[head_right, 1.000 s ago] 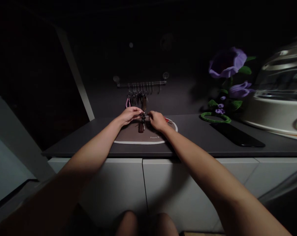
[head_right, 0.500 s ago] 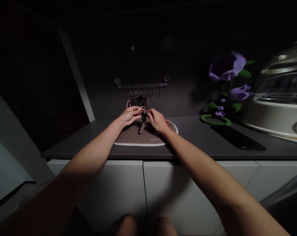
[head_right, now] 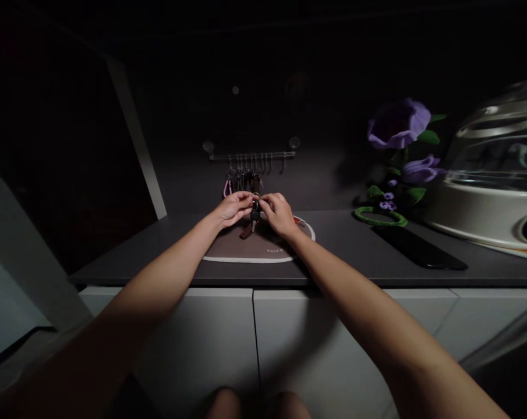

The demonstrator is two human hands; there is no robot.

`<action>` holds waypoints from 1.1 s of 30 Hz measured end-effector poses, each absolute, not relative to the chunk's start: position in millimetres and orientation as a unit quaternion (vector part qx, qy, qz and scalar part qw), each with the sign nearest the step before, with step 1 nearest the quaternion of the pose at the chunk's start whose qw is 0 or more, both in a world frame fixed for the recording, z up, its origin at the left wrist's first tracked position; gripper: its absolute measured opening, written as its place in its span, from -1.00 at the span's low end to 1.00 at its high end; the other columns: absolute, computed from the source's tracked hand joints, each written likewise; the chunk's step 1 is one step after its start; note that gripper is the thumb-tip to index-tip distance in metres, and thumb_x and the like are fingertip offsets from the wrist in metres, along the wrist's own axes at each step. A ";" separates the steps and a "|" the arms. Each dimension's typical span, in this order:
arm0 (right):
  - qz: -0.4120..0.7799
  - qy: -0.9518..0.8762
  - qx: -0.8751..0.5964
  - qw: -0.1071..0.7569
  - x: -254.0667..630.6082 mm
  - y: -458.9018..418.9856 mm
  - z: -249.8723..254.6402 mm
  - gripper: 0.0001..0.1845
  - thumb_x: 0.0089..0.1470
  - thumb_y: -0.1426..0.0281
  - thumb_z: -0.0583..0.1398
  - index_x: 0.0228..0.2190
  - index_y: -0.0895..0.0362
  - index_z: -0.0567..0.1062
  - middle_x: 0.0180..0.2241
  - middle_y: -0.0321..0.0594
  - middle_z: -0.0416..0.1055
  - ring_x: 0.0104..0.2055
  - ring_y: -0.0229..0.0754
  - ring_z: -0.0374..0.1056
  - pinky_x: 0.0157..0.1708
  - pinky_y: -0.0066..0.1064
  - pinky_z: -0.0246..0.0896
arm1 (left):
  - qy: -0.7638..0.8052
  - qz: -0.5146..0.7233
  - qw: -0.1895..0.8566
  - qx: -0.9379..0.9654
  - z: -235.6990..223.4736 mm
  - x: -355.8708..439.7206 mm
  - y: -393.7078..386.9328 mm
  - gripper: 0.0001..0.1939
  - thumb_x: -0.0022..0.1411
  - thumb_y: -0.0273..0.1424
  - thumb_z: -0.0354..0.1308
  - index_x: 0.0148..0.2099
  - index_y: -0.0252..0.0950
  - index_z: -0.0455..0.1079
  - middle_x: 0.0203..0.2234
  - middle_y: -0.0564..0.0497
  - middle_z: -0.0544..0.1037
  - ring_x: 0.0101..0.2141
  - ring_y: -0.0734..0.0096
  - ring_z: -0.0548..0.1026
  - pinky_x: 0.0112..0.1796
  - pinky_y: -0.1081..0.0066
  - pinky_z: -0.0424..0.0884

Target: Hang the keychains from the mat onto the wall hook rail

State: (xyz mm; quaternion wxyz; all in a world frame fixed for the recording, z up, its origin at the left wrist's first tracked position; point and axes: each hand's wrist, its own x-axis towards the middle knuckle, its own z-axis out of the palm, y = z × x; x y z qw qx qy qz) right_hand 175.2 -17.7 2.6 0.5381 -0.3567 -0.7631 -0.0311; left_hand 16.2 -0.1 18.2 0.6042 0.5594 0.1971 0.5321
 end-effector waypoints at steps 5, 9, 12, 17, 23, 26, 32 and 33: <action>0.015 -0.735 -0.351 0.580 177.0 -15.8 2.8 -0.74 -0.01 0.21 0.13 -0.41 0.13 0.47 -0.38 -0.20 0.34 -0.33 -0.24 0.24 -0.27 -0.38 0.17 | 0.212 0.530 0.602 0.558 17.3 19.2 -1.6 -0.81 -0.14 -0.49 0.30 -0.40 -0.36 0.39 -0.44 0.07 0.46 -0.34 0.57 0.38 -0.09 0.29 0.23; 0.071 -0.717 -0.338 0.605 178.4 -13.4 4.2 -0.74 -0.07 0.18 0.17 -0.47 0.14 0.48 -0.38 -0.20 0.37 -0.31 -0.23 0.27 -0.25 -0.37 0.17 | 0.225 0.534 0.593 0.558 17.2 21.3 -2.8 -0.78 -0.17 -0.45 0.32 -0.40 -0.35 0.40 -0.44 0.07 0.46 -0.32 0.55 0.38 -0.10 0.28 0.24; 0.148 -0.699 -0.338 0.613 177.0 -12.2 6.4 -0.72 -0.09 0.18 0.17 -0.45 0.16 0.47 -0.40 -0.21 0.41 -0.32 -0.24 0.29 -0.25 -0.37 0.17 | 0.240 0.541 0.580 0.560 17.4 22.1 -3.5 -0.74 -0.20 -0.41 0.34 -0.38 -0.35 0.41 -0.41 0.05 0.46 -0.29 0.51 0.38 -0.11 0.28 0.25; 0.229 -0.680 -0.329 0.614 172.7 -10.1 11.6 -0.68 -0.15 0.16 0.18 -0.46 0.18 0.43 -0.47 -0.26 0.38 -0.39 -0.28 0.26 -0.29 -0.41 0.16 | 0.235 0.556 0.563 0.565 17.6 22.3 -1.7 -0.71 -0.16 -0.37 0.32 -0.33 -0.35 0.42 -0.39 0.00 0.47 -0.30 0.49 0.40 -0.17 0.33 0.32; 0.284 -0.636 -0.348 0.627 172.3 0.5 20.6 -0.67 -0.21 0.14 0.18 -0.50 0.17 0.35 -0.59 -0.36 0.25 -0.53 -0.35 0.14 -0.47 -0.48 0.10 | 0.260 0.589 0.531 0.552 18.6 23.6 4.9 -0.78 -0.04 -0.38 0.25 -0.30 -0.35 0.40 -0.42 -0.03 0.48 -0.41 0.53 0.43 -0.33 0.46 0.39; 0.300 -0.608 -0.366 0.638 172.6 9.8 29.9 -0.66 -0.23 0.15 0.18 -0.51 0.17 0.32 -0.65 -0.41 0.19 -0.59 -0.38 0.09 -0.53 -0.50 0.05 | 0.294 0.615 0.512 0.523 19.6 23.8 8.2 -0.83 -0.01 -0.40 0.23 -0.34 -0.36 0.39 -0.48 -0.01 0.47 -0.49 0.57 0.42 -0.44 0.53 0.37; 0.297 -0.592 -0.376 0.648 168.4 30.1 59.8 -0.77 -0.18 0.27 0.19 -0.55 0.19 0.32 -0.66 -0.40 0.18 -0.60 -0.41 0.10 -0.51 -0.50 0.14 | 0.335 0.622 0.545 0.451 21.1 21.9 7.6 -0.96 0.06 -0.48 0.13 -0.40 -0.37 0.35 -0.55 0.04 0.44 -0.59 0.63 0.38 -0.51 0.56 0.32; 0.299 -0.585 -0.379 0.652 167.1 33.3 64.9 -0.79 -0.16 0.30 0.18 -0.56 0.19 0.31 -0.66 -0.40 0.18 -0.60 -0.41 0.11 -0.50 -0.50 0.17 | 0.334 0.623 0.550 0.444 21.4 21.6 7.1 -0.97 0.07 -0.50 0.12 -0.40 -0.37 0.35 -0.55 0.04 0.44 -0.60 0.64 0.38 -0.52 0.56 0.31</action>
